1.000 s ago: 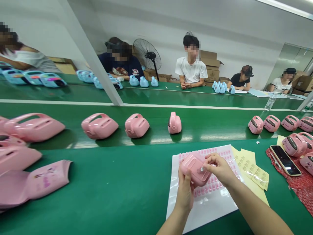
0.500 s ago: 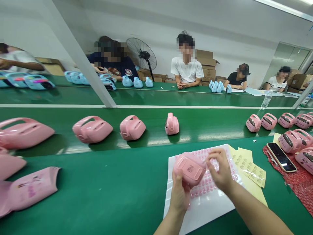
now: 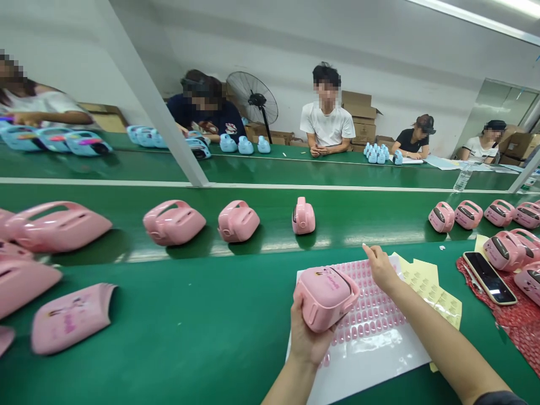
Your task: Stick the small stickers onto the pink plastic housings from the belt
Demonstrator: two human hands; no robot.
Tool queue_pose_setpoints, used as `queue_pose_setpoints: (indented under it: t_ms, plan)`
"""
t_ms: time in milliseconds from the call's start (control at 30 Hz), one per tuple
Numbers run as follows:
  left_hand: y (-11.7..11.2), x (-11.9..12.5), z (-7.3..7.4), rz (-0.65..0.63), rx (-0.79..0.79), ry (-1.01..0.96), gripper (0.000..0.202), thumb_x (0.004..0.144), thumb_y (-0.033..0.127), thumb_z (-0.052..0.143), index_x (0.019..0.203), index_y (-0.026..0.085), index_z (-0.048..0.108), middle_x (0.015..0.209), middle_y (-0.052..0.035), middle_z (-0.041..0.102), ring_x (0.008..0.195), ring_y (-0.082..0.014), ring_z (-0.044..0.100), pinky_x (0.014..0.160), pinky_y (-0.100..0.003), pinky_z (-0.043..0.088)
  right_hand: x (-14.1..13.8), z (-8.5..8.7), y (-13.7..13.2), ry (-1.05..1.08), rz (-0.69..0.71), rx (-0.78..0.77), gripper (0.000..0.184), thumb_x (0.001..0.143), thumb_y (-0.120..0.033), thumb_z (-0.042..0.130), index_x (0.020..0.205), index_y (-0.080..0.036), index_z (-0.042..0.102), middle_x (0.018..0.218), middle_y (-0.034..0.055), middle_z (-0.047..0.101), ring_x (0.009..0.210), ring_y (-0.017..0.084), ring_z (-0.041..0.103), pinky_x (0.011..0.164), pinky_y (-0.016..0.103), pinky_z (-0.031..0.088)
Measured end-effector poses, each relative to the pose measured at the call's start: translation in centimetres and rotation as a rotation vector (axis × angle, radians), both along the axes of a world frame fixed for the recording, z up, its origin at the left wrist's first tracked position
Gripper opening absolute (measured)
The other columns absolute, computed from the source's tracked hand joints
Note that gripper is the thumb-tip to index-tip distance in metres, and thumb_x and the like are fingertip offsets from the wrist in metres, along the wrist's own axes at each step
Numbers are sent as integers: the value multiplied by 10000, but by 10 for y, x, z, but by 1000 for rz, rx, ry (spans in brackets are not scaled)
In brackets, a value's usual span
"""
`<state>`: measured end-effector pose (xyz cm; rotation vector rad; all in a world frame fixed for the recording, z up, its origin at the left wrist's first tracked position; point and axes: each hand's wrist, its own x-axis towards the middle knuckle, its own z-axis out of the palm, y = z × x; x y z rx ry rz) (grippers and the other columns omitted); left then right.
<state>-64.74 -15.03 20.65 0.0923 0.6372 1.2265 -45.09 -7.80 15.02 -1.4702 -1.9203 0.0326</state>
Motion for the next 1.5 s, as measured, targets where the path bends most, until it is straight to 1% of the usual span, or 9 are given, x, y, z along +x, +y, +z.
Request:
queue_pose_setpoints:
  t_ms: [133, 300, 500, 700, 867, 1133, 1300, 1400, 1500]
  plan:
    - [1, 2, 5, 79, -3, -97, 392, 781, 454, 504, 1112, 253, 567, 926, -56, 685, 821, -241, 646, 663, -384, 532, 4, 3, -5, 182, -76, -2, 570, 752, -4, 316, 1263, -233, 424, 941, 83, 459, 739, 171, 533, 725, 387, 500]
    - [7, 0, 2, 200, -59, -156, 297, 783, 421, 491, 980, 240, 619, 832, -34, 675, 646, -177, 633, 518, -282, 509, 15, 6, -17, 201, -11, -203, 589, 724, -7, 369, 1261, -242, 427, 945, 63, 446, 752, 151, 543, 674, 332, 523]
    - [12, -4, -12, 134, 73, -237, 453, 828, 365, 471, 1259, 225, 451, 977, -107, 687, 844, -249, 658, 698, -358, 540, 12, 10, -30, 282, 11, -120, 490, 758, -39, 342, 1168, -237, 523, 894, 60, 457, 704, 151, 513, 637, 331, 510]
    - [14, -8, -31, -42, 383, -423, 622, 842, 380, 468, 1390, 239, 210, 1187, -140, 607, 1094, -285, 552, 913, -412, 445, -28, 66, -51, 983, -6, -228, 380, 685, -226, 598, 1056, -230, 513, 882, 14, 478, 707, 131, 560, 711, 329, 488]
    - [13, -8, -34, -139, 585, -491, 601, 833, 396, 470, 1373, 214, 277, 1244, -146, 563, 1144, -280, 510, 965, -415, 394, -68, 105, -66, 1293, 164, -439, 511, 528, -211, 717, 988, -221, 495, 846, -30, 491, 542, 48, 502, 593, 234, 451]
    - [8, -4, -26, -151, 632, -486, 457, 812, 315, 506, 1260, 233, 474, 1204, -98, 604, 1120, -233, 537, 967, -338, 395, -80, 106, -69, 1368, 120, -441, 526, 503, -164, 696, 973, -225, 469, 795, -60, 476, 515, 41, 509, 608, 237, 464]
    - [6, -3, -25, -152, 615, -514, 476, 824, 324, 479, 1292, 252, 427, 1216, -86, 598, 1131, -233, 527, 984, -351, 374, -81, 99, -69, 1275, 126, -399, 504, 549, -157, 665, 1004, -228, 458, 799, -52, 481, 530, 53, 522, 609, 248, 480]
    - [6, -3, -25, -171, 645, -534, 467, 838, 350, 447, 1294, 251, 424, 1228, -78, 589, 1148, -219, 513, 991, -326, 363, -84, 93, -70, 1145, 102, -288, 458, 619, -159, 632, 1033, -226, 446, 797, -35, 498, 573, 87, 566, 630, 282, 507]
    - [5, -2, -24, -199, 680, -557, 444, 858, 368, 390, 1273, 228, 456, 1253, -82, 569, 1170, -203, 492, 1002, -301, 341, -88, 86, -75, 858, 78, -26, 386, 723, -143, 557, 1083, -225, 444, 818, 6, 550, 671, 137, 608, 667, 324, 530]
